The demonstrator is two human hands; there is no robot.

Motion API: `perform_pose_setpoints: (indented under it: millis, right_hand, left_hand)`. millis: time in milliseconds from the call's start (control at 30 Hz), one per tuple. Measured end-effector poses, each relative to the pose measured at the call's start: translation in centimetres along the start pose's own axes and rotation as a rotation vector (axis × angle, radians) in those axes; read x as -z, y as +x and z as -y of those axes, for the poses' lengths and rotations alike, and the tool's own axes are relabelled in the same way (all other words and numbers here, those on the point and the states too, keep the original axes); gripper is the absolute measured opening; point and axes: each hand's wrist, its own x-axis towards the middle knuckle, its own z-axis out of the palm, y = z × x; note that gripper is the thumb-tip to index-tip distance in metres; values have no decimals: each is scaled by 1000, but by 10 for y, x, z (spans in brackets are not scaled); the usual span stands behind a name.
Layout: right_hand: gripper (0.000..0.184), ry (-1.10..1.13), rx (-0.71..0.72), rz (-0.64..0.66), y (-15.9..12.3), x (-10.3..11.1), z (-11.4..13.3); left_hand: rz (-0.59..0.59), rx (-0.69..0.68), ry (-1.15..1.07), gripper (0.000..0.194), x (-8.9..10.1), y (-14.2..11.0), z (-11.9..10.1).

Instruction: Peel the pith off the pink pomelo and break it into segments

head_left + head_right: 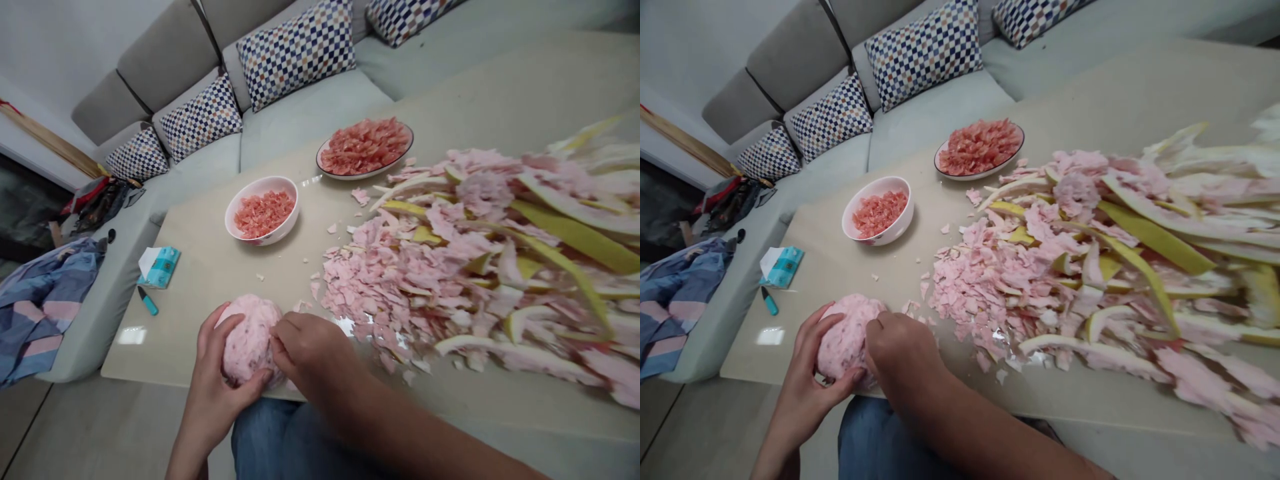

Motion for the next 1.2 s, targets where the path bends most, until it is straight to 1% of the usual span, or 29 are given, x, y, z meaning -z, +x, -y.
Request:
perform_pose_setpoints:
  millis: [67,133,200,267,333,433,533,600,667,767,867,933,1033,1100,1133,1200]
  right_hand:
    - [13,24,-51,-44,0,-5,-1]
    - [10,120,-118,-54,1,-6,-5]
    - [10,280,-164,-33,1,-3,-9]
    - [14,418,-170,6,0,3,-11]
    - [17,446,-157,41,-1,8,-11]
    - [14,324,-137,83,-2,8,-8]
    - [11,193,-106,114,1,0,-7]
    - [13,138,-83,108,5,-4,-10]
    - [13,115,-84,65,8,-5,-15]
    - [15,106,-117,-53,10,5,-30]
    - [17,59,-104,-207,8,28,-54]
    - [22,6,-53,-262,4,45,-70]
    - [27,-195,-23,-266,-3,64,-83]
    - [26,-272,-37,-246,-8,67,-80]
    - [25,-259,-41,-225,-10,64,-75]
    - [23,-148,-30,-177,-13,55,-61]
  left_hand:
    - [1,1,2,63,0,-1,0]
    - [4,4,3,63,0,-2,0]
    - [9,7,1,63,0,-3,1]
    - [16,12,-9,64,0,-3,2]
    - [33,20,-20,65,1,-4,2]
    - [51,25,-18,63,2,-3,2]
    - [37,16,-8,60,2,-2,1]
    - [31,3,-6,59,2,-1,2]
    - [31,-8,-7,58,2,0,2]
    - [34,-5,-13,58,1,-1,5]
    - [41,-2,-33,59,3,-4,10]
    - [57,-2,-55,59,5,-7,12]
    - [81,2,-83,62,6,-9,11]
    - [51,21,-53,59,5,-9,6]
    - [20,37,-26,56,4,-8,3]
    - [-40,70,36,50,0,-5,-5]
